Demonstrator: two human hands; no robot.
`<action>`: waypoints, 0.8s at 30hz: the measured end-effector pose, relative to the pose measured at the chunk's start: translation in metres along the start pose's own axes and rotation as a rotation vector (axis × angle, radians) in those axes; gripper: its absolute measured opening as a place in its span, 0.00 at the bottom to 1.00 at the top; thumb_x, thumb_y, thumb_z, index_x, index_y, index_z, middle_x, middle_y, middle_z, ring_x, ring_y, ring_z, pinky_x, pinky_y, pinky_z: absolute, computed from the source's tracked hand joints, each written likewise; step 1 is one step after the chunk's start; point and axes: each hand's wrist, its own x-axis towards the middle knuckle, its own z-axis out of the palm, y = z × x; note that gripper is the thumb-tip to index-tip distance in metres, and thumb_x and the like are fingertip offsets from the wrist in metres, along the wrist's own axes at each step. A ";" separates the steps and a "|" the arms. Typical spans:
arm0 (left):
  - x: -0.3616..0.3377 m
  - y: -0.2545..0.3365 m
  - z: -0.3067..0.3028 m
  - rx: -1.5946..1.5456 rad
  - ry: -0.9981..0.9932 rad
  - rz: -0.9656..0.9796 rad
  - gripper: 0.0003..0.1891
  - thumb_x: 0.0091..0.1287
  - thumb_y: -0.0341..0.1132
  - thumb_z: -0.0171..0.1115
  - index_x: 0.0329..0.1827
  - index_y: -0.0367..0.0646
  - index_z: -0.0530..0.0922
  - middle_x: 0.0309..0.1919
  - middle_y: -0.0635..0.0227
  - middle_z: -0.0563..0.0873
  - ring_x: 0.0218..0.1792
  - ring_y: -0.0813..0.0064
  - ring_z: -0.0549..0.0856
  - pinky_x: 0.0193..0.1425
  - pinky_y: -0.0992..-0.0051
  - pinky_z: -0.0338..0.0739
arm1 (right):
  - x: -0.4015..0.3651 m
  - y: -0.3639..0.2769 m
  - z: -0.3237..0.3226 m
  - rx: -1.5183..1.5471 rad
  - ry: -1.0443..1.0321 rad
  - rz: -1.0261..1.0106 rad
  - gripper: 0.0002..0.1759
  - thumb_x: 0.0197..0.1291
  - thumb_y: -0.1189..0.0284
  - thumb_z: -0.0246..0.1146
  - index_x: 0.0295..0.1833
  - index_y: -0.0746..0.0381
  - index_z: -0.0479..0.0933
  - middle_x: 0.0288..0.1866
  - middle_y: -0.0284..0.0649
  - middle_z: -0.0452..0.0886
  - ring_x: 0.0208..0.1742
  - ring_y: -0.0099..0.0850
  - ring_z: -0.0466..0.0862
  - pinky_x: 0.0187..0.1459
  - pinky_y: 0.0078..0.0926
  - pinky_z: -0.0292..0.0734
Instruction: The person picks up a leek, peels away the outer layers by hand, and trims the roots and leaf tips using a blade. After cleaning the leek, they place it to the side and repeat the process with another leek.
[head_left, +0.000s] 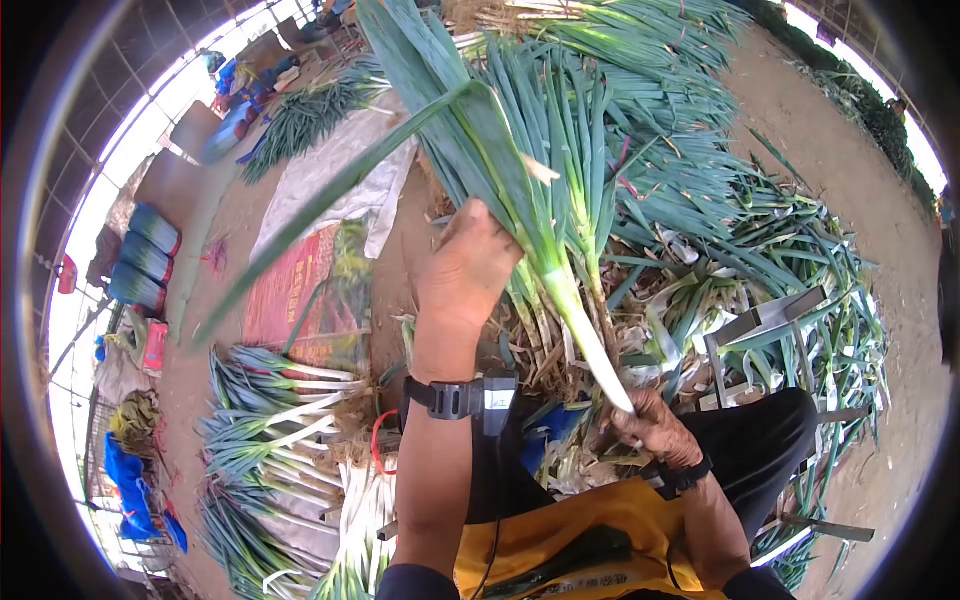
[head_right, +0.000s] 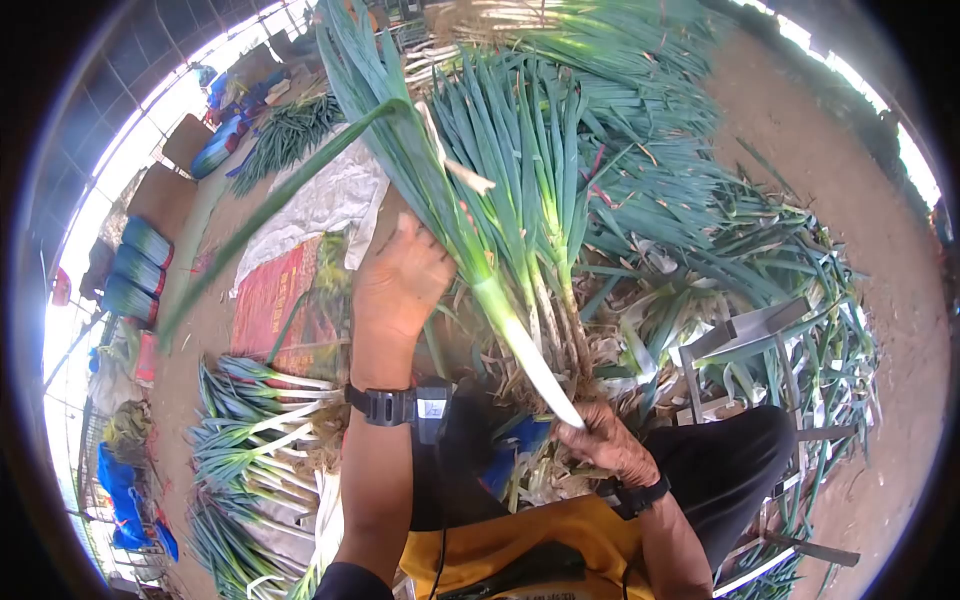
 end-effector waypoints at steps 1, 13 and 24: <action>0.000 -0.004 0.002 -0.002 -0.004 0.004 0.27 0.71 0.43 0.61 0.65 0.33 0.68 0.61 0.54 0.75 0.64 0.55 0.73 0.70 0.54 0.66 | -0.001 0.004 0.003 0.039 -0.013 0.005 0.17 0.68 0.61 0.64 0.38 0.66 0.81 0.19 0.25 0.69 0.17 0.13 0.63 0.20 0.16 0.56; -0.008 -0.034 0.025 -0.124 -0.039 -0.196 0.26 0.73 0.60 0.49 0.44 0.43 0.75 0.32 0.63 0.79 0.32 0.66 0.80 0.40 0.65 0.76 | 0.073 -0.155 0.025 -0.180 0.288 -0.465 0.25 0.72 0.61 0.56 0.65 0.68 0.70 0.57 0.45 0.79 0.63 0.32 0.76 0.65 0.30 0.68; -0.006 -0.047 0.024 -0.028 0.044 -0.261 0.27 0.73 0.59 0.51 0.54 0.43 0.76 0.29 0.68 0.81 0.25 0.71 0.82 0.28 0.70 0.78 | 0.109 -0.180 0.043 -0.289 0.374 -0.661 0.06 0.61 0.75 0.65 0.39 0.67 0.76 0.22 0.34 0.78 0.18 0.22 0.76 0.23 0.25 0.72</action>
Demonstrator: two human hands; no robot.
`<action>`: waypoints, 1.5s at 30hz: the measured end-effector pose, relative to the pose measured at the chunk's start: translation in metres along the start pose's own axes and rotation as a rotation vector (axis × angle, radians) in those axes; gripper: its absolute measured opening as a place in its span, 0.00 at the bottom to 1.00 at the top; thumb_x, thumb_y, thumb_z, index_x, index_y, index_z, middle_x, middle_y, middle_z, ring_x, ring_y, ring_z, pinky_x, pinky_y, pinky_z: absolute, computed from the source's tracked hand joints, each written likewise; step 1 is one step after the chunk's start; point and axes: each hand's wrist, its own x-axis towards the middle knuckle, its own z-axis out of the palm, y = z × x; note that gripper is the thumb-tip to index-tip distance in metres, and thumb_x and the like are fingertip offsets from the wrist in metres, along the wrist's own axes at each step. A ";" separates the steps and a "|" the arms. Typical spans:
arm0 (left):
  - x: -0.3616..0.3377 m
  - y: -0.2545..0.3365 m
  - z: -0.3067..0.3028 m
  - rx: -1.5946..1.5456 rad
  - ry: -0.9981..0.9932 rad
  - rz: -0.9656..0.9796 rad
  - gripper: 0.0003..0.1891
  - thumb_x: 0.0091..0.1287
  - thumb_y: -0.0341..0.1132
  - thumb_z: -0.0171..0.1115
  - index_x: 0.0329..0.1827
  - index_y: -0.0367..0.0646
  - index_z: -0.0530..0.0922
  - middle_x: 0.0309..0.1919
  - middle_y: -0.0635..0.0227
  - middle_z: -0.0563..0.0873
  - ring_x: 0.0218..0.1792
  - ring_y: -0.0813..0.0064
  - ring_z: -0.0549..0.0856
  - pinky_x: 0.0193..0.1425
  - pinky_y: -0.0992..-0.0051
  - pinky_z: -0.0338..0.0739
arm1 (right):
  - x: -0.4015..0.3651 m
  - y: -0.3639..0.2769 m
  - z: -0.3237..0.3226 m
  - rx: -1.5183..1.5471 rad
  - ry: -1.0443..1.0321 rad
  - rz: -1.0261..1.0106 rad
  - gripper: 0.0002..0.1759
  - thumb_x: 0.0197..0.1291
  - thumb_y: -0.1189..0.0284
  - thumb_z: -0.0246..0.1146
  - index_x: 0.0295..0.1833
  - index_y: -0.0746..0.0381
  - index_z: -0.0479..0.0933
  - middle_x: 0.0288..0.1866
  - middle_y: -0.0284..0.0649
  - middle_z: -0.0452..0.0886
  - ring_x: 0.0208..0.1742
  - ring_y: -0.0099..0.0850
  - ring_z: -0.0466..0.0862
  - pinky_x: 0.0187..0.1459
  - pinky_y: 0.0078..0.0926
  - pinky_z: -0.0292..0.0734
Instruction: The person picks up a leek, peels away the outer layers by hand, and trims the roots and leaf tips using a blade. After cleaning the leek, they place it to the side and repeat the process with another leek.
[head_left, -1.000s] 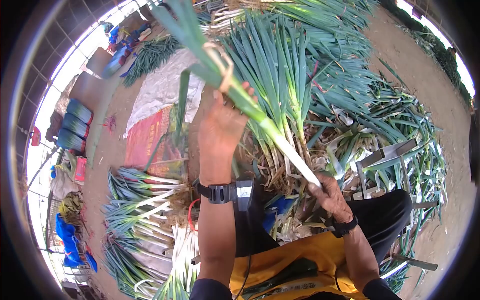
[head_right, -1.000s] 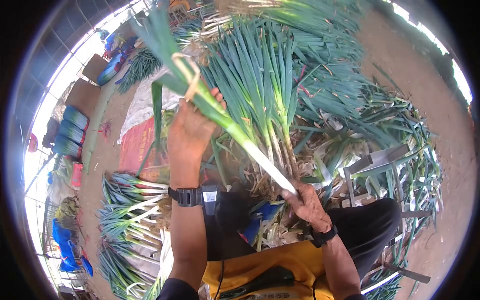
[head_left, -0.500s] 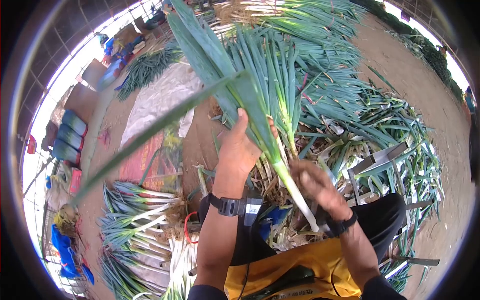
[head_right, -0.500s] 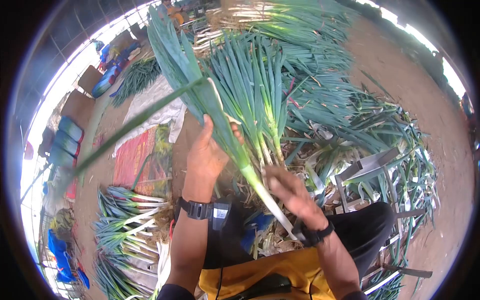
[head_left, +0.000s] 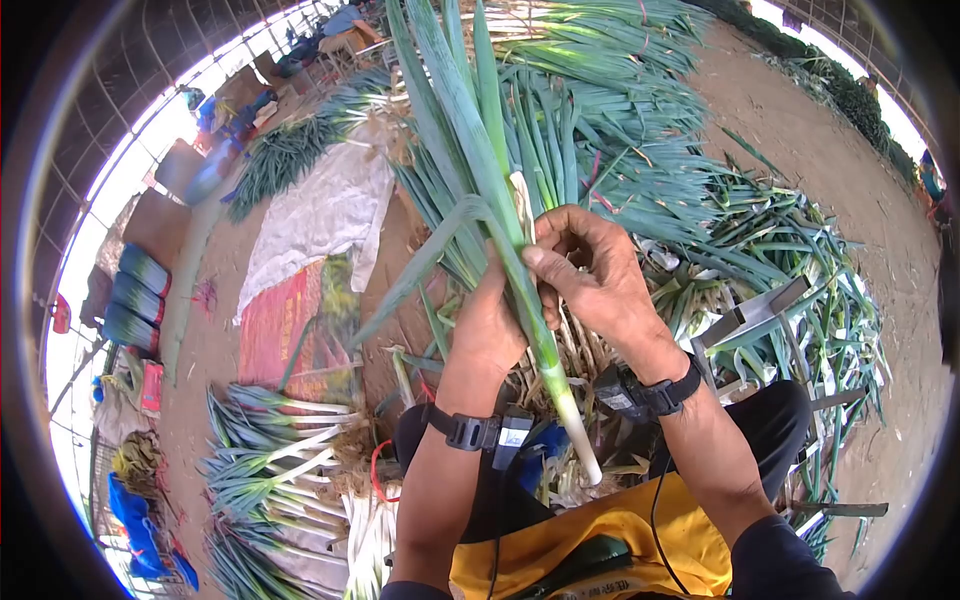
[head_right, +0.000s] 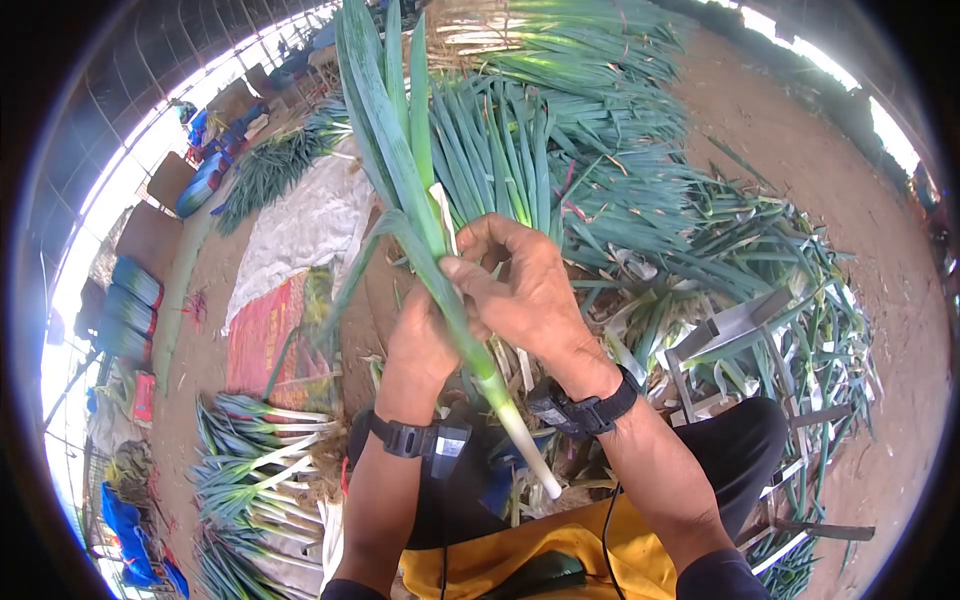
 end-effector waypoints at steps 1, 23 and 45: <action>-0.001 -0.002 0.003 -0.001 0.001 -0.002 0.27 0.73 0.59 0.51 0.54 0.43 0.76 0.29 0.68 0.81 0.25 0.71 0.82 0.28 0.70 0.78 | -0.001 -0.003 0.001 0.000 0.001 0.002 0.06 0.61 0.75 0.65 0.39 0.67 0.76 0.22 0.34 0.78 0.18 0.22 0.76 0.23 0.25 0.72; -0.009 0.033 -0.017 -0.087 -0.123 0.118 0.18 0.70 0.49 0.61 0.45 0.42 0.76 0.34 0.70 0.78 0.36 0.74 0.77 0.39 0.75 0.73 | -0.111 0.086 -0.016 0.611 0.037 0.583 0.08 0.71 0.68 0.56 0.35 0.54 0.70 0.26 0.26 0.63 0.26 0.19 0.63 0.29 0.20 0.61; -0.001 -0.005 0.016 0.037 0.190 0.170 0.25 0.67 0.40 0.67 0.63 0.38 0.71 0.53 0.58 0.82 0.51 0.59 0.83 0.58 0.54 0.79 | -0.069 0.050 -0.006 -0.207 0.004 0.088 0.26 0.43 0.77 0.78 0.49 0.65 0.76 0.31 0.32 0.76 0.31 0.23 0.73 0.36 0.25 0.73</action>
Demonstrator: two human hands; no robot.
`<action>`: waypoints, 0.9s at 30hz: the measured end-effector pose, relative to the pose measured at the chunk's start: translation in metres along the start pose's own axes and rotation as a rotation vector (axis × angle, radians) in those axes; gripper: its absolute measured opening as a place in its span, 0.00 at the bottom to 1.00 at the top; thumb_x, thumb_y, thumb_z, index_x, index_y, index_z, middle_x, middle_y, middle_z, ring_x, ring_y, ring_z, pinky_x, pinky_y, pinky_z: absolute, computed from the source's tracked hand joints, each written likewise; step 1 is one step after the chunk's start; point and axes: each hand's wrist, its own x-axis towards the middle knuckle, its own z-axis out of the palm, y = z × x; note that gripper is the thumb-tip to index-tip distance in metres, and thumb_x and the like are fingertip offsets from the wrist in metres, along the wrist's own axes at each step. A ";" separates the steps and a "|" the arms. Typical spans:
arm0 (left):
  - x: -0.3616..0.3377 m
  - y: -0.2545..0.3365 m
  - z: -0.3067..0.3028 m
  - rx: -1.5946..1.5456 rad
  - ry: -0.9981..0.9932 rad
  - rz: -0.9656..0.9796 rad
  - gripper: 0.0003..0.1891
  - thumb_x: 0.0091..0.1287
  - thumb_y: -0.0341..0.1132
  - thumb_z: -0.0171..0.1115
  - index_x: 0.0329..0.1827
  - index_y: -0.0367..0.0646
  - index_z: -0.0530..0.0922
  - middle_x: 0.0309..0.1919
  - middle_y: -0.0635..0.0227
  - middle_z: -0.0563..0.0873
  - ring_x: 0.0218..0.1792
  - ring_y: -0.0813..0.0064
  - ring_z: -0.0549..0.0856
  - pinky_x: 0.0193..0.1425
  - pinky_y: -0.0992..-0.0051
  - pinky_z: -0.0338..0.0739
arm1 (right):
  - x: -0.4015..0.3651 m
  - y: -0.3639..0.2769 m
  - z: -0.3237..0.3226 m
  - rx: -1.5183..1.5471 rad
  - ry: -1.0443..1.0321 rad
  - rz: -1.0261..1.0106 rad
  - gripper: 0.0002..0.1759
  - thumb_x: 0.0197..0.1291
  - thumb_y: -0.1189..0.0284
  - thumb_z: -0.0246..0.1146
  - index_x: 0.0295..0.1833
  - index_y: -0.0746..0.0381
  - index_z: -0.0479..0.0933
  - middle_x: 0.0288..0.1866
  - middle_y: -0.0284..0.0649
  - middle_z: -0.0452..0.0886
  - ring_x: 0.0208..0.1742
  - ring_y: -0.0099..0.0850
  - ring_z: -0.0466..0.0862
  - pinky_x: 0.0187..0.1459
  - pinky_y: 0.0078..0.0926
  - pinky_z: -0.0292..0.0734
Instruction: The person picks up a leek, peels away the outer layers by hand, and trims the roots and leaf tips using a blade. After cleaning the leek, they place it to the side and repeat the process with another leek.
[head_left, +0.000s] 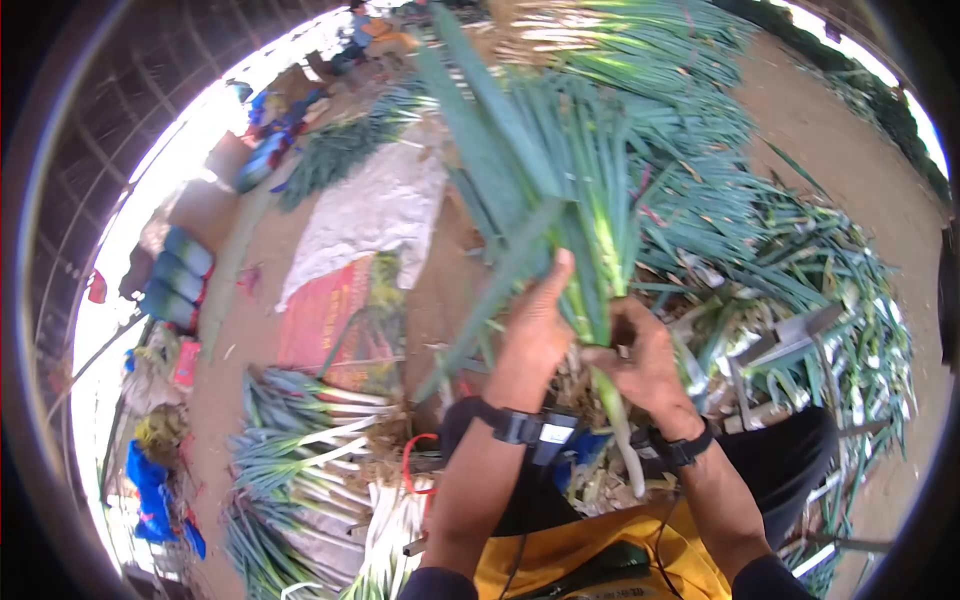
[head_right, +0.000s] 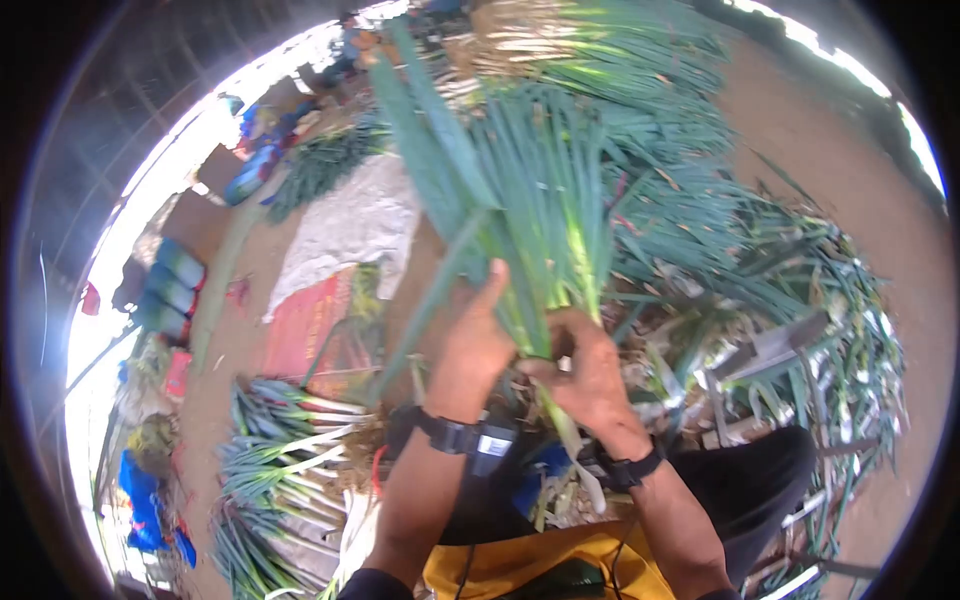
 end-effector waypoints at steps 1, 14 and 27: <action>0.006 -0.003 -0.008 -0.049 0.021 -0.043 0.25 0.64 0.40 0.70 0.61 0.40 0.74 0.52 0.60 0.82 0.52 0.61 0.83 0.57 0.56 0.80 | 0.002 0.010 0.005 0.023 0.009 0.036 0.23 0.43 0.78 0.77 0.46 0.64 0.76 0.29 0.32 0.78 0.31 0.22 0.76 0.36 0.24 0.74; 0.016 -0.012 -0.024 -0.059 0.195 -0.022 0.16 0.67 0.38 0.68 0.53 0.40 0.77 0.42 0.66 0.84 0.40 0.70 0.85 0.41 0.68 0.82 | -0.009 -0.004 0.021 0.087 0.026 -0.090 0.11 0.50 0.86 0.66 0.38 0.64 0.74 0.31 0.34 0.79 0.33 0.22 0.77 0.39 0.23 0.74; -0.013 -0.014 0.000 0.324 0.261 0.095 0.23 0.67 0.49 0.67 0.49 0.34 0.80 0.34 0.63 0.84 0.34 0.74 0.84 0.41 0.73 0.80 | -0.046 -0.034 0.000 -0.315 -0.139 -0.434 0.16 0.42 0.88 0.63 0.40 0.64 0.75 0.35 0.46 0.78 0.39 0.47 0.81 0.42 0.39 0.78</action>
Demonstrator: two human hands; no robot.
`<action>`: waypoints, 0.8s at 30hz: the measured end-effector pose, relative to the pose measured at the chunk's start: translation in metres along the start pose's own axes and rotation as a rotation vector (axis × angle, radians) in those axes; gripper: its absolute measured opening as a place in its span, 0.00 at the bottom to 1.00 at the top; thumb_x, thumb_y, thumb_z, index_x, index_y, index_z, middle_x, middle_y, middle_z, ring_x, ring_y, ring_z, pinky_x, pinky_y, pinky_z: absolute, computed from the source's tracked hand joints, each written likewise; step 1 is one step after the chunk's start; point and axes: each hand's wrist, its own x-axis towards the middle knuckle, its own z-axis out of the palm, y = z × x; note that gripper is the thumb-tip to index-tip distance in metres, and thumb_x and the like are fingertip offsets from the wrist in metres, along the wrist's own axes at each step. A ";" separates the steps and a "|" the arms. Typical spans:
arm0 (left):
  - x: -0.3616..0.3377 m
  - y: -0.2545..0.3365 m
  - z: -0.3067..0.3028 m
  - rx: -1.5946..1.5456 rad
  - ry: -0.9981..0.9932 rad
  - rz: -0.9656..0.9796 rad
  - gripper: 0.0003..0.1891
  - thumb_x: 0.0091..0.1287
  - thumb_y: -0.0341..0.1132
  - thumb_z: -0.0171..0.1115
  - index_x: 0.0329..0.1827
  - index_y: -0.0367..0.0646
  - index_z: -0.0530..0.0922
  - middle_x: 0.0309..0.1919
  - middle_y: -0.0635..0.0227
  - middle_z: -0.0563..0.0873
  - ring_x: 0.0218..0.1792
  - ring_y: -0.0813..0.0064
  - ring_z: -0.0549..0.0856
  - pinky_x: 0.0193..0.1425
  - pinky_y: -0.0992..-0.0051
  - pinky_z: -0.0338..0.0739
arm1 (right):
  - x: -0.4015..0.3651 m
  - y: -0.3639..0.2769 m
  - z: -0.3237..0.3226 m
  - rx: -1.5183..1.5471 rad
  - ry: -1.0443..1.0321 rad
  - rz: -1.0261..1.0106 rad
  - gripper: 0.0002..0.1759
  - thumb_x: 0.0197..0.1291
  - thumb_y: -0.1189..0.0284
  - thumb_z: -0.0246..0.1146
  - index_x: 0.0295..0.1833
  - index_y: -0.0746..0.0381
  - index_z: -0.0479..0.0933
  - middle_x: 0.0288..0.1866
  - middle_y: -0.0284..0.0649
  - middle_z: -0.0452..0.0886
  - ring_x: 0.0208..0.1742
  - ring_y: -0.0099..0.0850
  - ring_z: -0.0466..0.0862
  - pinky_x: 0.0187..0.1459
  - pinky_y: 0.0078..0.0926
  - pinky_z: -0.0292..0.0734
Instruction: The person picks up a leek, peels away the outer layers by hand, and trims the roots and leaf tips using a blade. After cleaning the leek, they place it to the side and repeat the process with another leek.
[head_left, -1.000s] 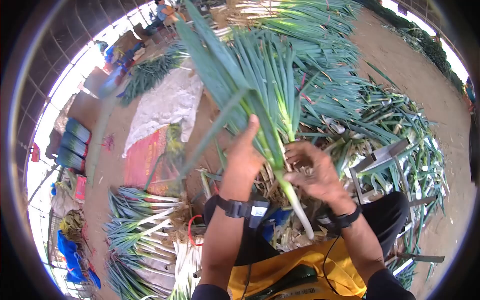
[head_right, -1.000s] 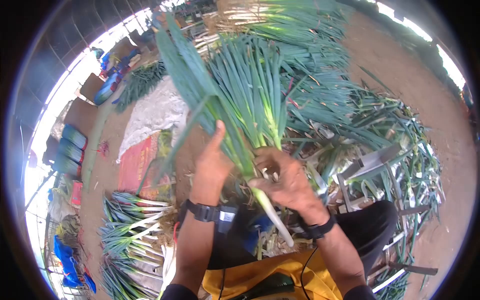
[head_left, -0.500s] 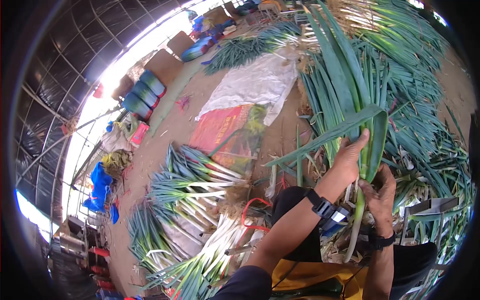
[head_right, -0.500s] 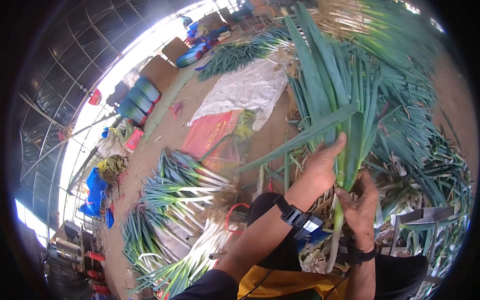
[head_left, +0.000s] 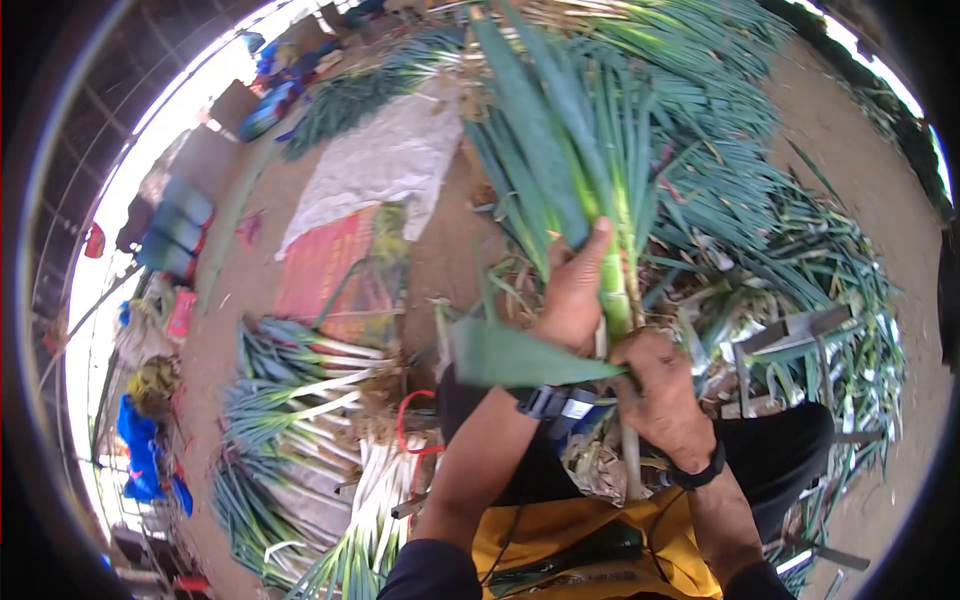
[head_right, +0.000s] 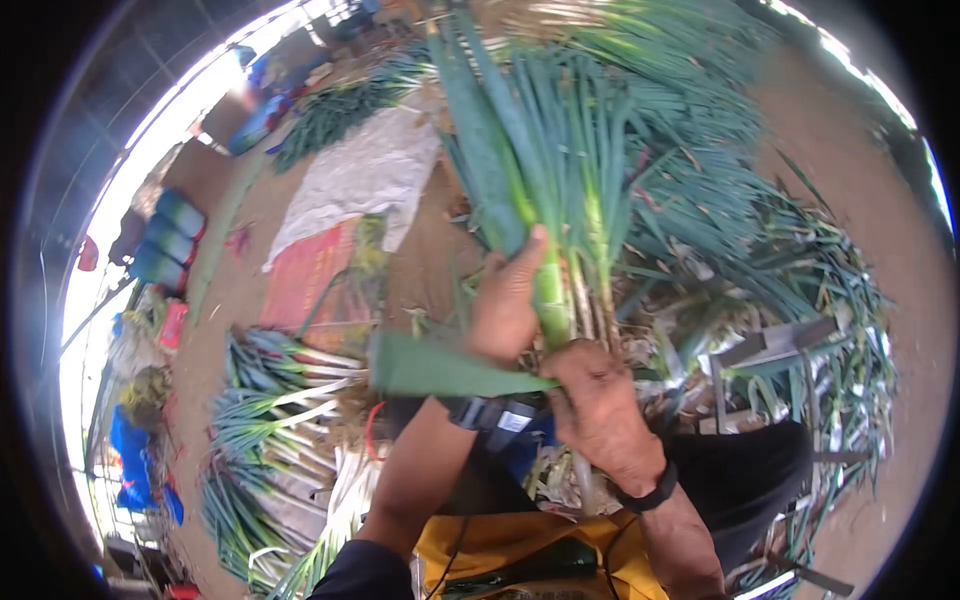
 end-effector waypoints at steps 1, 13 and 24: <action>0.005 -0.006 0.003 -0.045 0.066 0.007 0.20 0.67 0.47 0.68 0.46 0.36 0.80 0.32 0.64 0.84 0.30 0.74 0.83 0.36 0.74 0.80 | -0.002 -0.001 -0.002 -0.009 -0.014 -0.029 0.17 0.42 0.89 0.63 0.40 0.64 0.75 0.35 0.46 0.78 0.39 0.46 0.81 0.43 0.39 0.79; 0.050 0.017 -0.019 -0.187 0.108 0.066 0.17 0.71 0.44 0.63 0.43 0.36 0.74 0.30 0.62 0.79 0.31 0.69 0.80 0.36 0.68 0.78 | -0.081 -0.028 -0.008 0.134 -0.563 -0.187 0.22 0.44 0.79 0.65 0.49 0.62 0.72 0.41 0.41 0.73 0.44 0.40 0.80 0.43 0.34 0.81; 0.029 0.001 -0.010 -0.132 0.055 0.079 0.18 0.66 0.44 0.70 0.39 0.36 0.77 0.28 0.62 0.82 0.26 0.69 0.81 0.31 0.70 0.77 | -0.022 0.030 -0.024 -0.120 -0.105 0.110 0.32 0.41 0.86 0.63 0.58 0.63 0.73 0.38 0.47 0.77 0.41 0.52 0.79 0.45 0.45 0.78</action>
